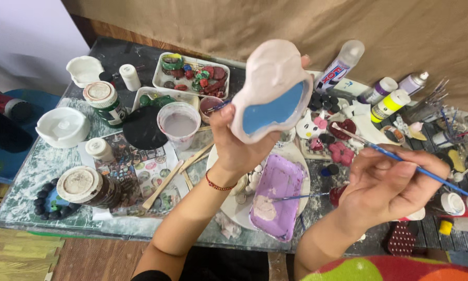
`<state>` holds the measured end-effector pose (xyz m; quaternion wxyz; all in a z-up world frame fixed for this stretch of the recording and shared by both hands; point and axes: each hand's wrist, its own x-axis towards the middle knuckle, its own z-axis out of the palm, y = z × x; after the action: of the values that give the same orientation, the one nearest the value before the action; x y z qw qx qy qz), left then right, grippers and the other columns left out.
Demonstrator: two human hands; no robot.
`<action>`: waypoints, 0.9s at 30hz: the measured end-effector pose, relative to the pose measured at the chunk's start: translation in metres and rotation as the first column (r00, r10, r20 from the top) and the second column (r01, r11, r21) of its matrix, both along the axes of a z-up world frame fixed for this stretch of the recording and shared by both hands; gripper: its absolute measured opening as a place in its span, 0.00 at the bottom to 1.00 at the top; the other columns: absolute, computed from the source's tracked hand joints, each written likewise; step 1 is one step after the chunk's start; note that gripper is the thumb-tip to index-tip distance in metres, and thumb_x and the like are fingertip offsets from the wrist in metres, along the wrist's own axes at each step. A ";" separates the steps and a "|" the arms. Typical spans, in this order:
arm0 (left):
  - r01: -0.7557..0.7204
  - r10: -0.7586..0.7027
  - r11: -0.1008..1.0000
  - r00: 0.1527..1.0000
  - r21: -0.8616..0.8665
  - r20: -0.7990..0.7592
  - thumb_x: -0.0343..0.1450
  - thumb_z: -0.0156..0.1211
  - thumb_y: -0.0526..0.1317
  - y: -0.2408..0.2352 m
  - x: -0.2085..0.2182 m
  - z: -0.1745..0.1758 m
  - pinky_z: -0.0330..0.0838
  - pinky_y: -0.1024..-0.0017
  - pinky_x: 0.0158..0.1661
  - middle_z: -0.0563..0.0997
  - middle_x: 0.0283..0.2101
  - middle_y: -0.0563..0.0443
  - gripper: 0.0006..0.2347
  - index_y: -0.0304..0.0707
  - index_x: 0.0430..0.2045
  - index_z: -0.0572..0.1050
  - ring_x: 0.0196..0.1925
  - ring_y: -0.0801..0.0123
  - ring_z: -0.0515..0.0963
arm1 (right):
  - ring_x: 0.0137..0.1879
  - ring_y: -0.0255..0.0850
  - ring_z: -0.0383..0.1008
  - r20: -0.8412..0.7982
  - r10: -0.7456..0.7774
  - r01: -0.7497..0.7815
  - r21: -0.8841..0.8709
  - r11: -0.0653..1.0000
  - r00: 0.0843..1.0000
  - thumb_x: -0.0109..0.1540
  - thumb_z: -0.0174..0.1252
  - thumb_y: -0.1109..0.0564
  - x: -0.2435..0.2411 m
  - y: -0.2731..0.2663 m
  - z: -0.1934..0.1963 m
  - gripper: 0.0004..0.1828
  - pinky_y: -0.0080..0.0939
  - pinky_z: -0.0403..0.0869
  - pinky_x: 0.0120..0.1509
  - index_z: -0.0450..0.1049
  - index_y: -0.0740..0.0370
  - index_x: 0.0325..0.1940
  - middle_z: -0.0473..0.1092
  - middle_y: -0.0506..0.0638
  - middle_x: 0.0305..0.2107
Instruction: The person paints the interior of a small, light-colored ceramic figurine with blue paint using a fine brush. They repeatedly dip the brush into a purple paint tray to reload paint and carefully apply it to the concave surface of the object.
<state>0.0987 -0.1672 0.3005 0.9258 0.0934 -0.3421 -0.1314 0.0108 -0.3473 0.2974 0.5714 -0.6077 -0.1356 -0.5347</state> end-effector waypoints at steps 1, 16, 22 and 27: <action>-0.008 0.007 1.000 1.000 0.012 0.007 0.68 0.57 0.61 -0.002 -0.001 -0.001 0.51 0.62 0.76 0.54 0.76 0.33 0.46 0.33 0.78 0.47 0.76 0.54 0.59 | 0.23 0.38 0.63 -0.004 -0.004 0.004 -0.016 1.000 1.000 0.80 0.53 0.49 0.001 0.000 -0.001 0.16 0.32 0.59 0.25 0.59 0.63 0.53 0.66 0.56 0.33; -0.311 0.259 0.922 0.938 0.230 0.230 0.72 0.58 0.59 -0.007 -0.018 -0.012 0.41 0.64 0.78 0.54 0.79 0.37 0.42 0.28 0.75 0.51 0.80 0.58 0.53 | 0.27 0.40 0.70 0.085 -0.027 0.054 -0.335 0.941 0.996 0.78 0.51 0.52 0.030 -0.015 -0.029 0.14 0.34 0.70 0.32 0.59 0.66 0.54 0.72 0.67 0.36; -0.308 0.255 0.925 0.937 0.221 0.237 0.73 0.58 0.58 -0.002 -0.019 -0.011 0.40 0.63 0.79 0.53 0.79 0.38 0.40 0.28 0.75 0.52 0.80 0.58 0.51 | 0.28 0.38 0.69 0.066 -0.044 0.066 -0.382 0.922 0.997 0.77 0.52 0.52 0.034 -0.013 -0.032 0.14 0.32 0.69 0.31 0.61 0.67 0.55 0.74 0.68 0.39; -0.302 0.253 0.931 0.938 0.203 0.235 0.74 0.58 0.56 -0.004 -0.019 -0.013 0.39 0.64 0.79 0.53 0.79 0.39 0.38 0.30 0.75 0.53 0.80 0.58 0.51 | 0.28 0.38 0.69 0.041 -0.055 0.067 -0.404 0.912 0.998 0.76 0.52 0.53 0.033 -0.015 -0.032 0.14 0.32 0.69 0.31 0.64 0.68 0.54 0.74 0.67 0.41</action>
<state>0.0792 -0.1708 0.2876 0.8770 0.2635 -0.4009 -0.0279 0.0441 -0.3624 0.2653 0.4144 -0.7088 -0.2326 -0.5213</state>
